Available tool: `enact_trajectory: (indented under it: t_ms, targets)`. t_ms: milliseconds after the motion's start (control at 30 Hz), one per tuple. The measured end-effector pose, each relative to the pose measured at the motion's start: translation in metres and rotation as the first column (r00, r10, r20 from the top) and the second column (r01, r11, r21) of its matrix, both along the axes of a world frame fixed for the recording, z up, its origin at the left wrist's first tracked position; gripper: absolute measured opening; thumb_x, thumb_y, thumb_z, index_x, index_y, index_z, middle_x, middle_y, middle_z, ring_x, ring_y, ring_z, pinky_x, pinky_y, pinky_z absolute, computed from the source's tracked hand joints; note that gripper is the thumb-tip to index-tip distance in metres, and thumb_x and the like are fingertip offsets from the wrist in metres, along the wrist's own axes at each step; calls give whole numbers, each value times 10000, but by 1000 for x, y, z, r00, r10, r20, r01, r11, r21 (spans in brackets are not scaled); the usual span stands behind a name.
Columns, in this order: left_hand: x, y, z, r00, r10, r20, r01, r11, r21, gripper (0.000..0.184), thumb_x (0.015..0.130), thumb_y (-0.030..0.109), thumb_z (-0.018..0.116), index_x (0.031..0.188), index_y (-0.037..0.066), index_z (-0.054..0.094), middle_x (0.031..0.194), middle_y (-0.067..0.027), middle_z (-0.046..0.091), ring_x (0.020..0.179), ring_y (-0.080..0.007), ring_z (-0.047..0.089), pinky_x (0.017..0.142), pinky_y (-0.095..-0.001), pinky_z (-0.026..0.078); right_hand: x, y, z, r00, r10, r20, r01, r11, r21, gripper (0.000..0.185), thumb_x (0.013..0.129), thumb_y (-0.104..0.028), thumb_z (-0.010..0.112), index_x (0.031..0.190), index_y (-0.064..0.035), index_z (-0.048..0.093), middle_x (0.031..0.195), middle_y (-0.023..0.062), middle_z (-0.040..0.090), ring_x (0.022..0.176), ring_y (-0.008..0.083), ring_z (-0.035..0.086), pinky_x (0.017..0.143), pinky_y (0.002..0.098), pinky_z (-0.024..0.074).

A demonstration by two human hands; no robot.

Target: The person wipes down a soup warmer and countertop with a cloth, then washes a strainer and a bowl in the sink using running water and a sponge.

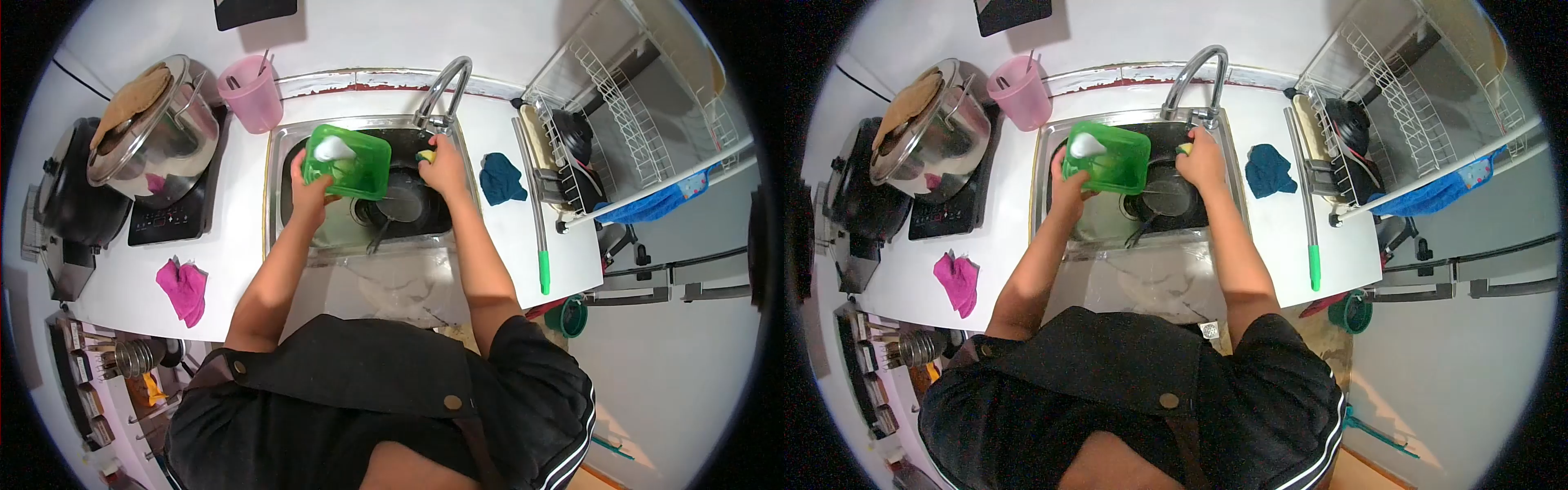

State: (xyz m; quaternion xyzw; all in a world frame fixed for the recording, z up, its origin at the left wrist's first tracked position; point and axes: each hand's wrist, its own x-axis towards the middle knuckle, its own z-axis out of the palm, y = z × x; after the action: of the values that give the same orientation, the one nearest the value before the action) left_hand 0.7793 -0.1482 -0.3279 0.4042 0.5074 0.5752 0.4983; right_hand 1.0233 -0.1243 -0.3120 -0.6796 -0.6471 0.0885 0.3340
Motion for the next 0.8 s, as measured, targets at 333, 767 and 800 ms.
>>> enact_trajectory:
  t_ms: [333, 767, 800]
  targets:
    - [21, 6, -58, 812, 20, 583, 323, 817, -477, 484, 697, 72, 534, 1133, 194, 363, 1042, -77, 447, 919, -242, 471, 654, -379, 486, 18, 58, -16, 976, 6, 217, 13, 996, -89, 215, 747, -242, 547, 789, -35, 587, 835, 161, 601, 786, 331, 591, 710, 436, 474]
    - [-1, 14, -82, 778, 5, 628, 359, 817, -451, 435, 690, 38, 550, 1070, 162, 378, 1065, -66, 407, 952, -226, 433, 699, -373, 466, 18, 66, -31, 943, -191, -274, 212, 976, 49, 176, 732, -189, 542, 749, -21, 594, 733, 194, 593, 649, 343, 567, 597, 384, 457]
    - [2, 12, -80, 807, 25, 590, 320, 821, -472, 433, 691, 42, 551, 1072, 162, 382, 1057, -63, 414, 951, -226, 434, 695, -370, 466, 23, 65, -37, 943, -184, -277, 206, 977, 53, 176, 732, -189, 542, 749, -21, 594, 733, 194, 593, 649, 343, 567, 597, 384, 457]
